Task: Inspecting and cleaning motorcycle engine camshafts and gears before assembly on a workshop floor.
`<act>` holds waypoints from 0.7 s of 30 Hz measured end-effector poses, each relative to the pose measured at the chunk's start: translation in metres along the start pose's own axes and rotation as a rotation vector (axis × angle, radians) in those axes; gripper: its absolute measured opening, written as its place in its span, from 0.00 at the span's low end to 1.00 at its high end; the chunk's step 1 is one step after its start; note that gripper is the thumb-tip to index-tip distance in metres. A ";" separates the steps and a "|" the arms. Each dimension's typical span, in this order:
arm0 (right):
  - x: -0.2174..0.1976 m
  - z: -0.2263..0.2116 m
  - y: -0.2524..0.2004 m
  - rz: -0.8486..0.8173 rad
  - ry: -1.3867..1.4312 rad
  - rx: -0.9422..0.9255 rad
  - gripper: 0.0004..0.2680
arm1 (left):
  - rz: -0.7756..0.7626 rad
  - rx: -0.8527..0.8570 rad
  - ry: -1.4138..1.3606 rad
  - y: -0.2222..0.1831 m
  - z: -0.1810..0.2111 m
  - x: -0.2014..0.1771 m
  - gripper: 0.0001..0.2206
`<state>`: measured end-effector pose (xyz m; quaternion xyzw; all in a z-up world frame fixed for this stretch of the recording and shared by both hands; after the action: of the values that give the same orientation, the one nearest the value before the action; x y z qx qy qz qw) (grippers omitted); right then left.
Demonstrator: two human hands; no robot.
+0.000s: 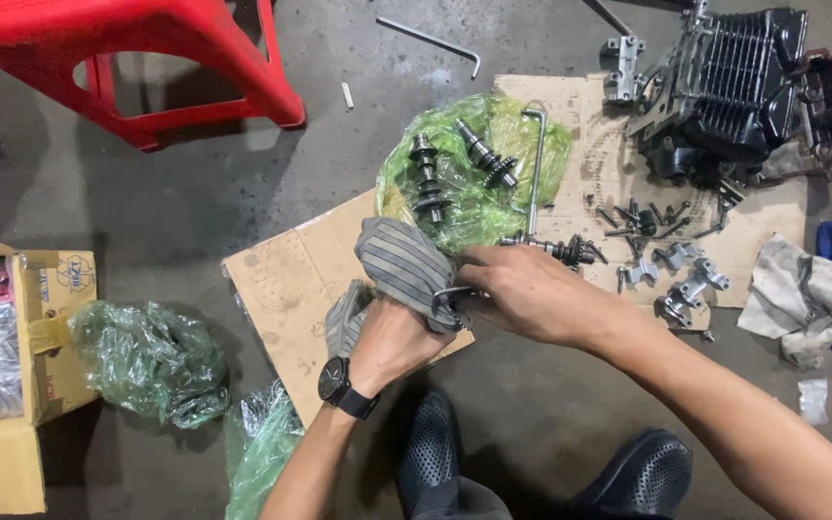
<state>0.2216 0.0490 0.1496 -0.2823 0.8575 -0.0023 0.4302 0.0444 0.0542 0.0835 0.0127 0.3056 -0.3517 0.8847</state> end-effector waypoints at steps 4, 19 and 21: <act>0.013 0.021 -0.001 0.095 0.141 0.007 0.09 | -0.018 -0.026 0.001 0.000 0.001 0.000 0.10; 0.073 0.124 -0.016 0.489 1.836 0.339 0.12 | 0.001 -0.058 -0.005 -0.006 -0.010 0.003 0.13; 0.070 0.139 -0.025 0.556 1.942 0.310 0.13 | -0.010 -0.063 -0.004 -0.007 -0.013 0.005 0.14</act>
<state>0.3031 0.0269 0.0164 0.1093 0.8615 -0.2409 -0.4334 0.0358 0.0490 0.0720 -0.0172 0.3147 -0.3462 0.8836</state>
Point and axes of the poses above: each hand's wrist, its own y-axis towards the middle knuckle, its own x-axis out of the palm, z = x × y, the point moved 3 cm from there along y, towards the middle knuckle, and after that the axes turned 2 degrees about y, right-handed, at the moved point
